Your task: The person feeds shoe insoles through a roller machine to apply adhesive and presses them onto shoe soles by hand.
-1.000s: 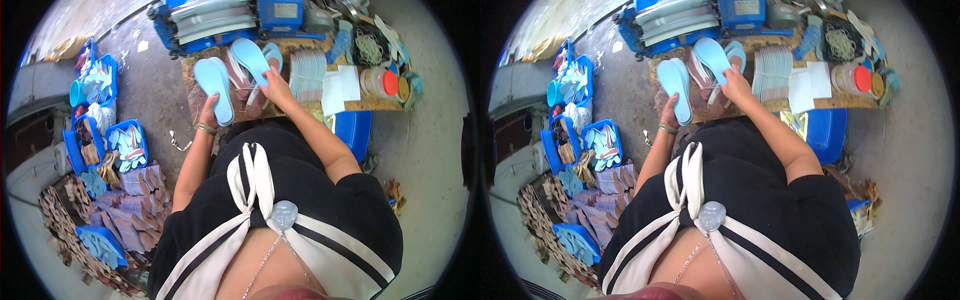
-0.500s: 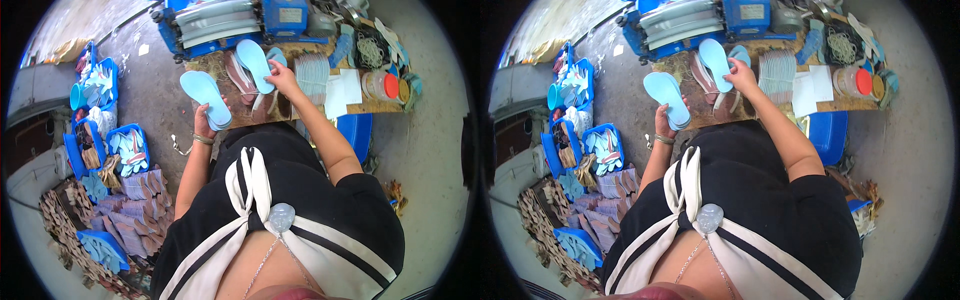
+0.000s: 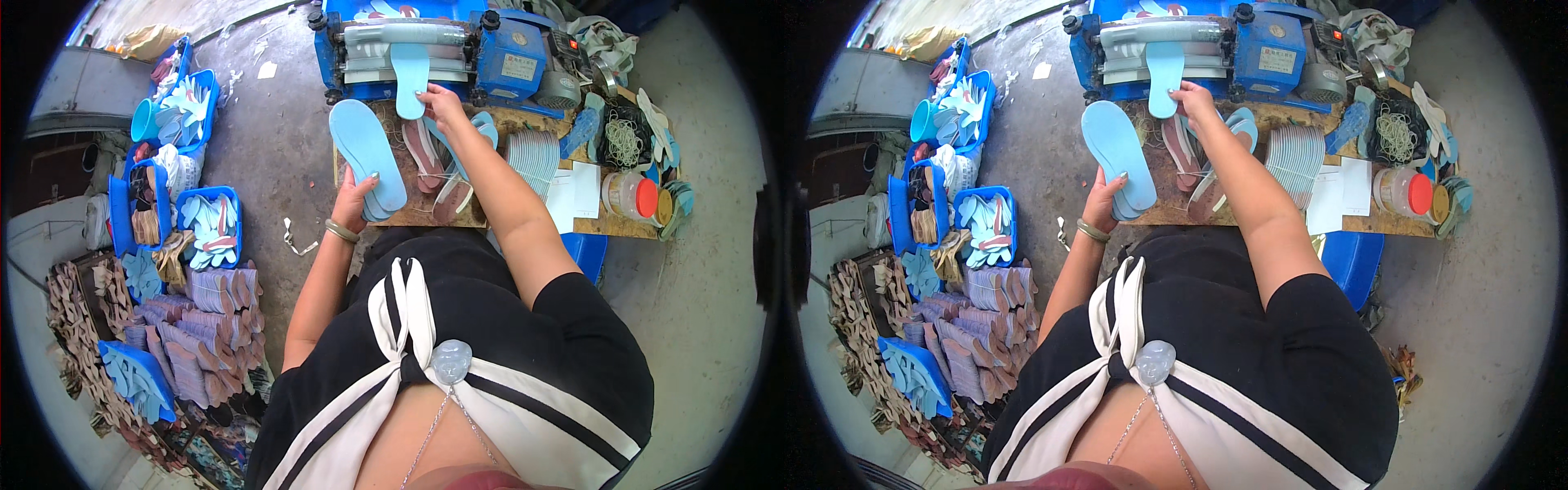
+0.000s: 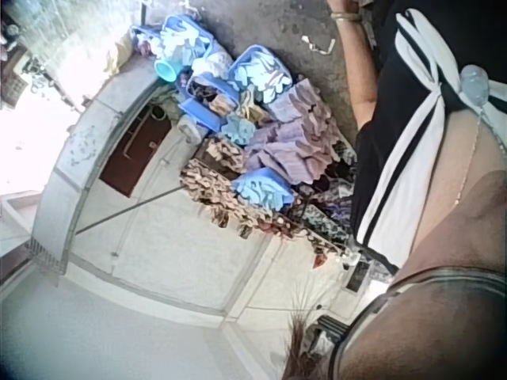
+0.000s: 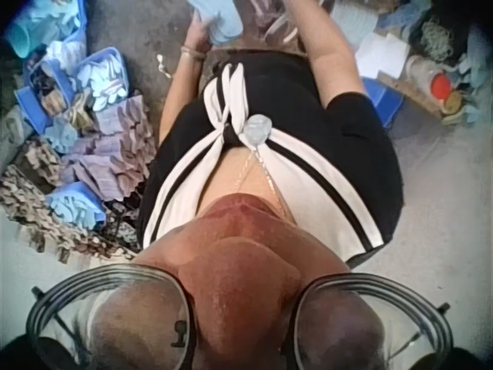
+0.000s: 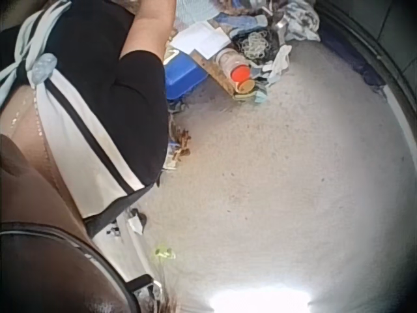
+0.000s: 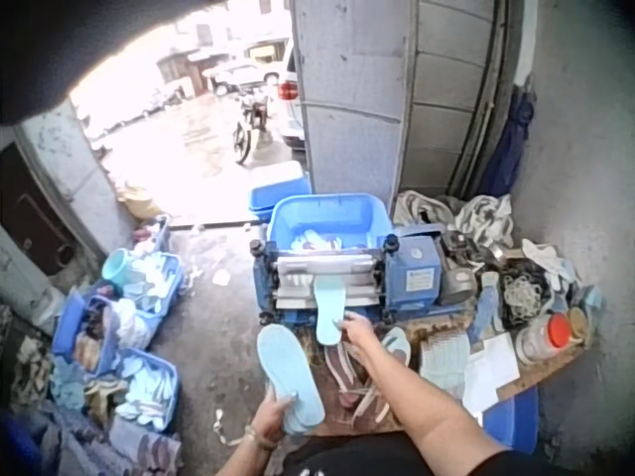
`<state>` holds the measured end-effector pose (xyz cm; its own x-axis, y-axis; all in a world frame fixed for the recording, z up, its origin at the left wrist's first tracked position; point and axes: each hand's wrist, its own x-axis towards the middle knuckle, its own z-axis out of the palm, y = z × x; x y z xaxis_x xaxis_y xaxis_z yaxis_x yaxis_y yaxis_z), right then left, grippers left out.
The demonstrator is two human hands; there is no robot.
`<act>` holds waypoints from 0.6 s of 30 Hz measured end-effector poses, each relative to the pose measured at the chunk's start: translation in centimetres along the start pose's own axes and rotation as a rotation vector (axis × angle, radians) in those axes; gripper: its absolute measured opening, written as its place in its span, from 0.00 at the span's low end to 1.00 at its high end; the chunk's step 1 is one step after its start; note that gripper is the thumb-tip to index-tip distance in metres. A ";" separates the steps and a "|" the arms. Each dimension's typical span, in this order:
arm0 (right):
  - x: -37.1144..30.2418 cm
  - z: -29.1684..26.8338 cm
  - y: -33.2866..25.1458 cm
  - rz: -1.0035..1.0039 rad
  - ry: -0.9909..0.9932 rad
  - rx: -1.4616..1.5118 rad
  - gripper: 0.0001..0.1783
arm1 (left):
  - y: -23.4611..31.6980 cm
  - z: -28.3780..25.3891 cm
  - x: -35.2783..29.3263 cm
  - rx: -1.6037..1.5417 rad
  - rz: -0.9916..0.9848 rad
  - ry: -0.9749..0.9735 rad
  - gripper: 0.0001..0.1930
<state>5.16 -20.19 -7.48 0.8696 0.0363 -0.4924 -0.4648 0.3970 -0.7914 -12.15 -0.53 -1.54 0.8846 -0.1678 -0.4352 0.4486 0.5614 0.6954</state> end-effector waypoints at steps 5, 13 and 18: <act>0.7 0.2 -0.4 0.021 -0.053 -0.075 0.15 | -0.1 1.0 0.8 0.091 0.029 -0.005 0.31; -10.1 -2.2 1.8 0.266 -0.372 -0.122 0.17 | -0.2 1.6 2.7 0.153 0.080 -0.029 0.30; -14.6 -3.0 2.2 0.214 -0.463 -0.434 0.18 | -1.1 2.1 3.0 0.204 0.037 -0.001 0.30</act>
<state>-9.03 -22.60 -3.16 0.6875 0.5014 -0.5252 -0.5758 -0.0642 -0.8150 -9.72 -3.32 -2.41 0.9009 -0.1512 -0.4069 0.4325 0.3915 0.8122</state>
